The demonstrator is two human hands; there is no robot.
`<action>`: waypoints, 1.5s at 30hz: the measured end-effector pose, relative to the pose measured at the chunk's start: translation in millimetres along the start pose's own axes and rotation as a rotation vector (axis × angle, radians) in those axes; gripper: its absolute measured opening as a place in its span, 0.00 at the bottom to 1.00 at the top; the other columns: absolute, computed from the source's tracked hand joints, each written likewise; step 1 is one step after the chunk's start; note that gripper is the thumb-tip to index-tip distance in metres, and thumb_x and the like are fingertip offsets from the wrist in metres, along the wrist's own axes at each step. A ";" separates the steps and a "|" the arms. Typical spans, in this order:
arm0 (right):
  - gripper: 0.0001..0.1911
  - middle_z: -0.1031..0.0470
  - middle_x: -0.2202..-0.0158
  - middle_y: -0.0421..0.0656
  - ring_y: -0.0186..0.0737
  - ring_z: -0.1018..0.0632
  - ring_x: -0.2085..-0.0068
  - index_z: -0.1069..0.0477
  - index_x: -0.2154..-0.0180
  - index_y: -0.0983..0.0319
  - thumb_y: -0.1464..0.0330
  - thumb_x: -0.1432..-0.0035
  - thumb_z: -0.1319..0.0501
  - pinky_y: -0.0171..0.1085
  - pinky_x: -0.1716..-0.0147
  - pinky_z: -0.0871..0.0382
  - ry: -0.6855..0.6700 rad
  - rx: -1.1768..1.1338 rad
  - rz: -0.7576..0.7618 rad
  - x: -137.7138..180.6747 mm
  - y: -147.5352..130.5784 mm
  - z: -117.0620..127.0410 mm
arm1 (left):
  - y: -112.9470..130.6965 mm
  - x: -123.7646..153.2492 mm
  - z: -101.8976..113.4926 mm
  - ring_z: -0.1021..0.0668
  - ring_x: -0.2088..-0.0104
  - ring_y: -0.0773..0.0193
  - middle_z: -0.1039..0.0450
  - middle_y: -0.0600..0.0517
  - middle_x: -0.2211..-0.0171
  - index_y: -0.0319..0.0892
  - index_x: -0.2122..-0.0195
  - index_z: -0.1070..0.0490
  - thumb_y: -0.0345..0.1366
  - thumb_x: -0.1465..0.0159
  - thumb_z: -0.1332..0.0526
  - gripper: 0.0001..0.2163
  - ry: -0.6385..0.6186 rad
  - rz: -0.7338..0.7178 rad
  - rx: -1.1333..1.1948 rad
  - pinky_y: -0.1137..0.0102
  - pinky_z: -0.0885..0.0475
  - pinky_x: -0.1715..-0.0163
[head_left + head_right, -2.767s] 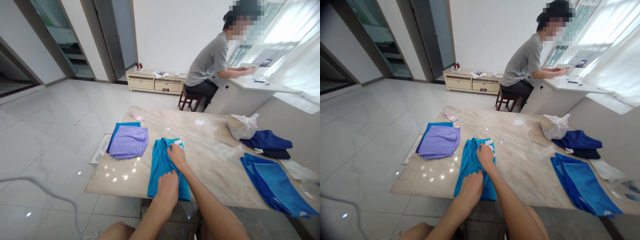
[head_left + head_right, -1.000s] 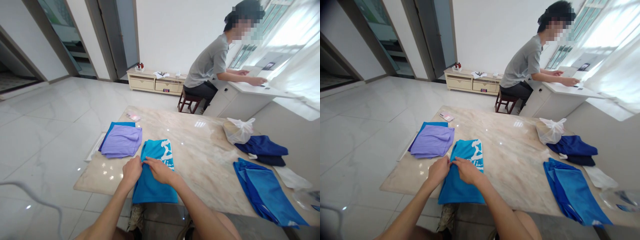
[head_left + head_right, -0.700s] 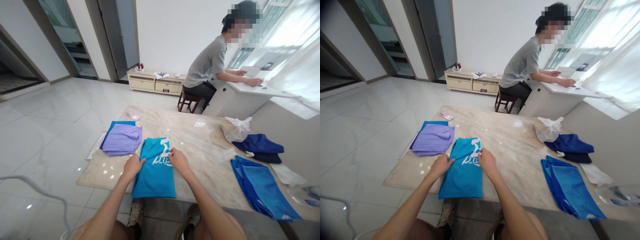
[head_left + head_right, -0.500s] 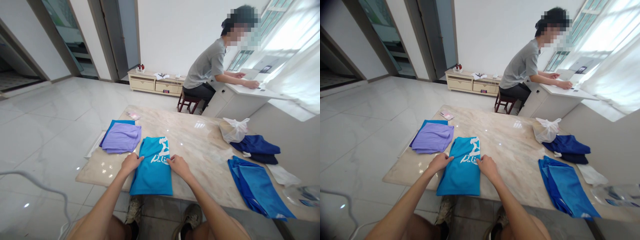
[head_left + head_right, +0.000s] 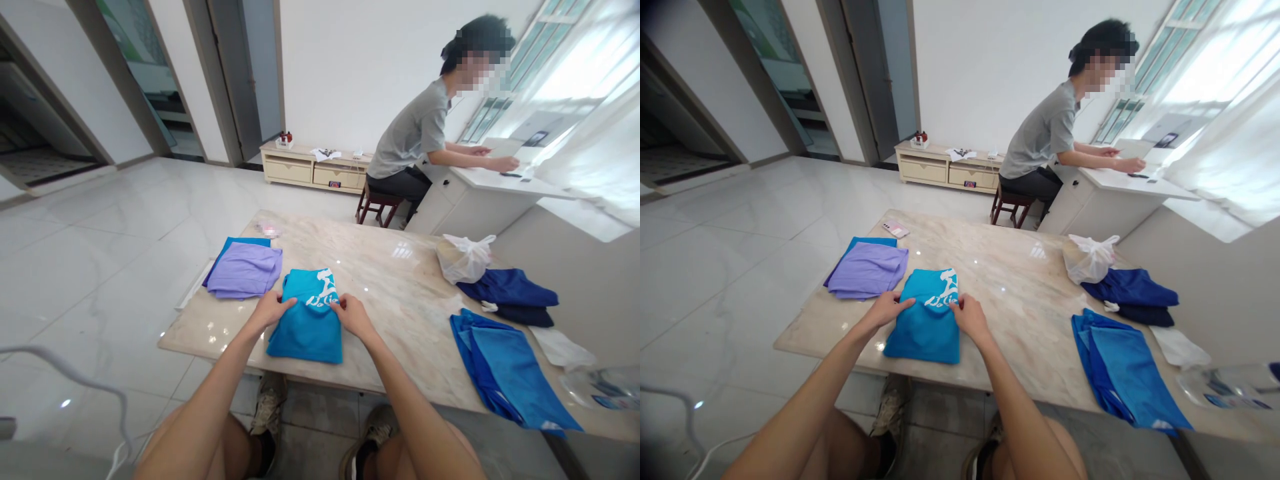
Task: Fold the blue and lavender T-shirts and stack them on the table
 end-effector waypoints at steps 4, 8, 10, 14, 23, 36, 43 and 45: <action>0.18 0.16 0.62 0.45 0.44 0.17 0.60 0.29 0.59 0.59 0.50 0.32 0.36 0.40 0.56 0.24 0.292 -0.525 0.234 5.4 -10.3 46.4 | 42.9 18.0 16.8 0.19 0.62 0.56 0.16 0.48 0.62 0.40 0.56 0.17 0.60 0.39 0.31 0.26 0.152 -0.156 0.363 0.66 0.23 0.61; 0.22 0.15 0.61 0.45 0.44 0.16 0.59 0.30 0.55 0.59 0.50 0.37 0.30 0.42 0.54 0.23 0.390 -0.713 0.239 8.7 -7.9 63.7 | 64.8 26.0 18.1 0.19 0.56 0.56 0.18 0.46 0.56 0.41 0.57 0.17 0.56 0.38 0.29 0.22 0.271 -0.250 0.396 0.66 0.22 0.56; 0.26 0.15 0.63 0.43 0.44 0.15 0.61 0.29 0.50 0.60 0.51 0.40 0.28 0.43 0.54 0.22 0.376 -0.756 0.209 6.1 -6.7 64.6 | 67.3 24.7 15.1 0.19 0.52 0.55 0.20 0.45 0.53 0.41 0.59 0.17 0.55 0.38 0.30 0.20 0.310 -0.263 0.355 0.65 0.22 0.53; 0.39 0.13 0.61 0.42 0.45 0.14 0.57 0.30 0.35 0.61 0.55 0.43 0.25 0.47 0.46 0.21 0.347 -0.755 0.252 2.7 -10.9 72.6 | 69.6 21.1 13.8 0.22 0.38 0.48 0.26 0.43 0.36 0.44 0.61 0.15 0.55 0.40 0.28 0.18 0.322 -0.279 0.270 0.58 0.24 0.39; 0.13 0.14 0.55 0.46 0.51 0.15 0.53 0.13 0.54 0.55 0.56 0.35 0.29 0.50 0.47 0.20 0.565 -0.410 0.402 26.3 -26.4 104.8 | 74.9 23.9 23.7 0.16 0.55 0.53 0.15 0.48 0.59 0.43 0.58 0.18 0.52 0.37 0.30 0.17 0.200 -0.353 0.388 0.61 0.20 0.49; 0.17 0.19 0.59 0.46 0.47 0.19 0.60 0.27 0.50 0.60 0.54 0.29 0.39 0.43 0.58 0.25 0.335 -0.298 0.104 7.2 -3.0 60.1 | 43.7 9.4 17.0 0.16 0.52 0.47 0.15 0.43 0.55 0.40 0.53 0.18 0.53 0.36 0.31 0.21 0.067 -0.082 0.317 0.58 0.19 0.51; 0.11 0.21 0.50 0.50 0.50 0.20 0.46 0.24 0.51 0.59 0.69 0.30 0.42 0.46 0.44 0.27 0.173 0.202 0.214 0.0 1.6 39.2 | 52.4 15.0 4.0 0.20 0.46 0.51 0.22 0.44 0.49 0.45 0.54 0.22 0.33 0.29 0.40 0.08 0.131 -0.235 -0.344 0.60 0.26 0.41; 0.09 0.21 0.49 0.49 0.49 0.20 0.47 0.24 0.50 0.59 0.69 0.29 0.40 0.43 0.46 0.27 0.045 0.279 0.223 6.9 -0.1 25.7 | 58.9 21.7 -15.9 0.19 0.47 0.53 0.22 0.46 0.50 0.46 0.54 0.23 0.33 0.29 0.38 0.06 -0.022 -0.284 -0.369 0.63 0.26 0.44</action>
Point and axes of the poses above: each hand's wrist, its own x-axis away from the middle knuckle, its own z-axis out of the back of the hand, y = z × x, the point moved 6 cm from there along -x, towards the middle knuckle
